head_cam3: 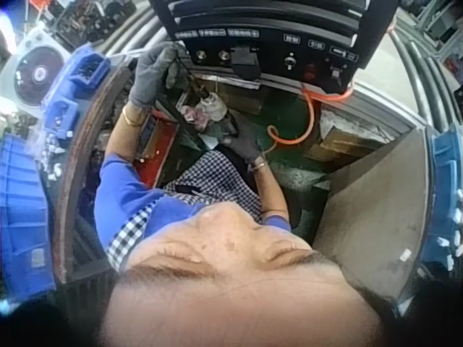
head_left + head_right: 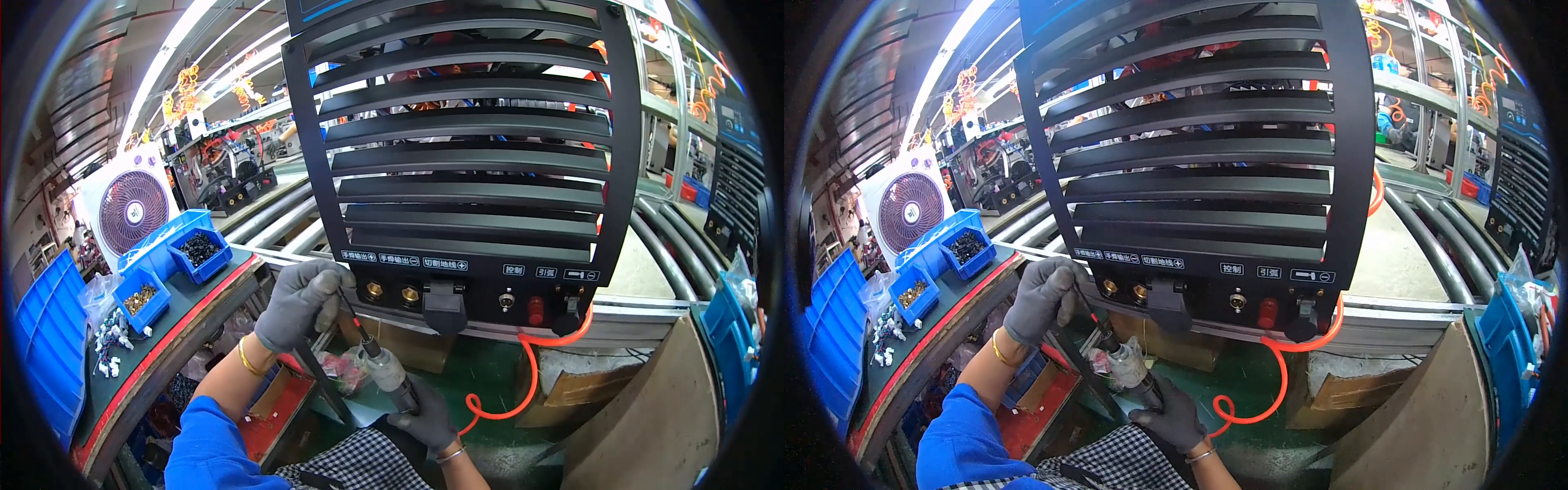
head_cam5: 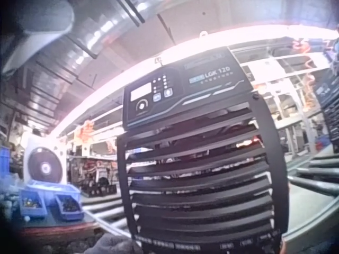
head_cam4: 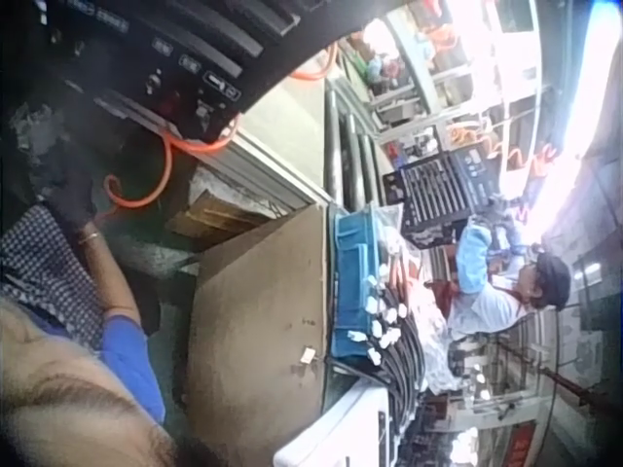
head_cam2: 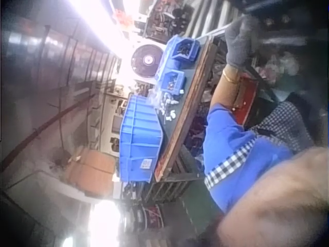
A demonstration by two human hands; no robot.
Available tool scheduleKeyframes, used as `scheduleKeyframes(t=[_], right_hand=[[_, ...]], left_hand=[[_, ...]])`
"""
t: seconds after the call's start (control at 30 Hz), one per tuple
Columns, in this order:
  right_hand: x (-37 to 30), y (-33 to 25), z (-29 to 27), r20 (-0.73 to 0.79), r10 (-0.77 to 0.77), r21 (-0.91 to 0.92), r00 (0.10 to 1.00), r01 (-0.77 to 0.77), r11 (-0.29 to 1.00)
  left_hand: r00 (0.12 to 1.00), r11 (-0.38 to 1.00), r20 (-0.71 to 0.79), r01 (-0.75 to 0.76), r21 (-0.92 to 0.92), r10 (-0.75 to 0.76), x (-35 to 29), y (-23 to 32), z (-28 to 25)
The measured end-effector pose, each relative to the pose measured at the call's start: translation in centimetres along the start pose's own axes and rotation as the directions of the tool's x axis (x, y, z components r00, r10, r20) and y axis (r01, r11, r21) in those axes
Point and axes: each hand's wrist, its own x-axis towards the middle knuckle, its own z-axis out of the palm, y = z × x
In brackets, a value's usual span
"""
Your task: The person assembles an industrial electronic component by wiring a circuit board, then installing the outer casing with screws using an electric screwdriver.
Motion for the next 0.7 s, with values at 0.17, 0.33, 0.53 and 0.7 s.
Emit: scheduleKeyframes(t=[0.17, 0.33, 0.53, 0.7], right_hand=[[0.4, 1.0, 1.0, 0.028, -0.008, 0.002, 1.000, 0.008, 1.000], [1.0, 0.7, 2.1, -0.015, 0.003, 0.012, 1.000, -0.003, 1.000], [2.5, 0.8, 3.7, -0.091, -0.063, -0.028, 0.994, 0.061, 0.998], [4.1, 3.9, 5.7, -0.220, -0.208, -0.019, 0.953, 0.209, 0.978]], left_hand=[[0.999, 0.999, 0.038, 0.018, -0.028, -0.017, 0.1, 0.2, -0.5], [0.999, 0.998, -0.008, 0.044, 0.035, -0.044, 0.2, 0.4, -0.3], [0.995, 0.978, -0.058, -0.071, 0.195, 0.084, 1.5, 0.9, -1.2], [0.929, 0.885, 0.043, -0.363, 0.292, 0.367, 3.9, 2.1, -0.5]])
